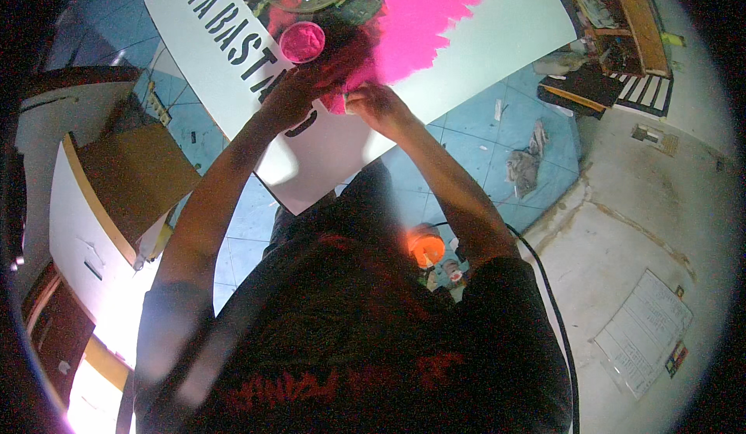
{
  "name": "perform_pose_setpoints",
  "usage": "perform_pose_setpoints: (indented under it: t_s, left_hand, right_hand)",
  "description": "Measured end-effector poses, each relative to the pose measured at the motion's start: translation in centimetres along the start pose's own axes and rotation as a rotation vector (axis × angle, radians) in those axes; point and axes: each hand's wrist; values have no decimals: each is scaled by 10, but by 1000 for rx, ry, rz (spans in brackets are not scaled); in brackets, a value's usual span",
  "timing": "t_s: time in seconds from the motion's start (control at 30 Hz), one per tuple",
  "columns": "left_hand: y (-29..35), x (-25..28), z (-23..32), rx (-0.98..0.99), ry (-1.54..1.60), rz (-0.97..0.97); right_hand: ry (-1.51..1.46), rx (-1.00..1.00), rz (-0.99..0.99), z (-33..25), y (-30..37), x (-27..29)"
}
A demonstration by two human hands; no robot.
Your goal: The person uses a sponge to apply bright pink paint around the hair area of a printed poster on a white board. They repeatedly dip the sponge into a small container of pink paint and dab it onto the surface, gradually expanding the painted region.
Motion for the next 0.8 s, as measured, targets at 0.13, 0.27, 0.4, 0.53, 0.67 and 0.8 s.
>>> perform_pose_setpoints:
  t_s: [0.13, 0.27, 0.4, 0.53, 0.67, 0.8]
  left_hand:
    - [2, -5, -3, 21, -30, -55]
    - [-2, -7, -3, 22, -19, -57]
    - [-3, -4, -2, 0, 87, 18]
    - [-1, -9, -5, 21, 145, 34]
    - [0, -4, 0, 45, 121, 11]
    - [2, -11, -3, 33, 101, 28]
  right_hand:
    - [0, 36, 31, 8, -5, 11]
    - [-40, 43, -45, 23, -1, 12]
    - [40, 57, 121, 43, 9, 10]
    - [-48, 43, 141, 38, 9, 12]
    - [-269, 151, 143, 22, -6, -5]
    - [-96, 234, 48, 2, -21, -3]
Point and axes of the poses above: each hand's wrist, its own y-axis away from the middle knuckle, its own x-axis out of the back of the hand, z = x × y, and after that the axes turned 5 degrees about -z, right-handed
